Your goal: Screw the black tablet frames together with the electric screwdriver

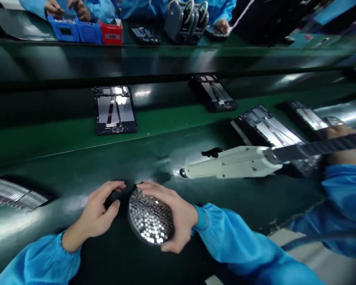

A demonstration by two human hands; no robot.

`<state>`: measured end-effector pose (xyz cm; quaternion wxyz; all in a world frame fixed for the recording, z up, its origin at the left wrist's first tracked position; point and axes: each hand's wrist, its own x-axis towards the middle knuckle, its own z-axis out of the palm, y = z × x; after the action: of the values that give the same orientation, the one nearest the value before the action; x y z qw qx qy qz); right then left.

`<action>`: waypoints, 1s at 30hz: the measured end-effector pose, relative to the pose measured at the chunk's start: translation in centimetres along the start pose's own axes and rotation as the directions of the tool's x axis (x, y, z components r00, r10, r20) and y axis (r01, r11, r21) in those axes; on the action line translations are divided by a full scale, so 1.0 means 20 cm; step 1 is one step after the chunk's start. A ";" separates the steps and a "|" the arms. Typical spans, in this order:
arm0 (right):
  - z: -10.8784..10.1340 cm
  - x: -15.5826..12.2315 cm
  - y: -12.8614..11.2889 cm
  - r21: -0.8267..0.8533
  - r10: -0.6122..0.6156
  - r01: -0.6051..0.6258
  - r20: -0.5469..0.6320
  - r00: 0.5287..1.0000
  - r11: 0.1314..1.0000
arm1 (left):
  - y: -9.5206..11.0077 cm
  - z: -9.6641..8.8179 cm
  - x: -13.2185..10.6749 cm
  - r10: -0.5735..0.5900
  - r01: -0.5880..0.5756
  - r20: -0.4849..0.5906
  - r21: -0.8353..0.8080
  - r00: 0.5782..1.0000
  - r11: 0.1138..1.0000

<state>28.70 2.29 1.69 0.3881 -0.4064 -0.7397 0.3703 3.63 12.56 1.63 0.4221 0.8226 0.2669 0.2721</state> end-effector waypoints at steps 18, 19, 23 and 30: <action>-0.02 -0.11 0.05 -0.249 0.030 -0.072 -0.169 0.985 0.966 | 0.05 0.06 0.03 0.059 -0.059 -0.002 0.116 0.998 0.991; -0.03 -0.11 0.05 -0.292 0.024 -0.076 -0.176 0.984 0.953 | 0.06 0.07 0.02 0.080 -0.084 0.034 0.138 0.996 0.987; -0.02 -0.11 0.07 -0.433 -0.011 -0.065 -0.170 0.985 0.899 | 0.08 0.13 0.00 0.135 -0.181 0.183 0.261 0.974 0.948; -0.01 -0.10 0.12 -0.424 -0.044 -0.038 -0.182 0.982 0.905 | 0.02 0.18 0.01 0.198 -0.274 0.242 0.339 0.950 0.900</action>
<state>30.33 1.54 -0.89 0.3585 -0.5131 -0.7634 0.1595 6.40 10.48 0.28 0.2486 0.9366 0.1670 0.1818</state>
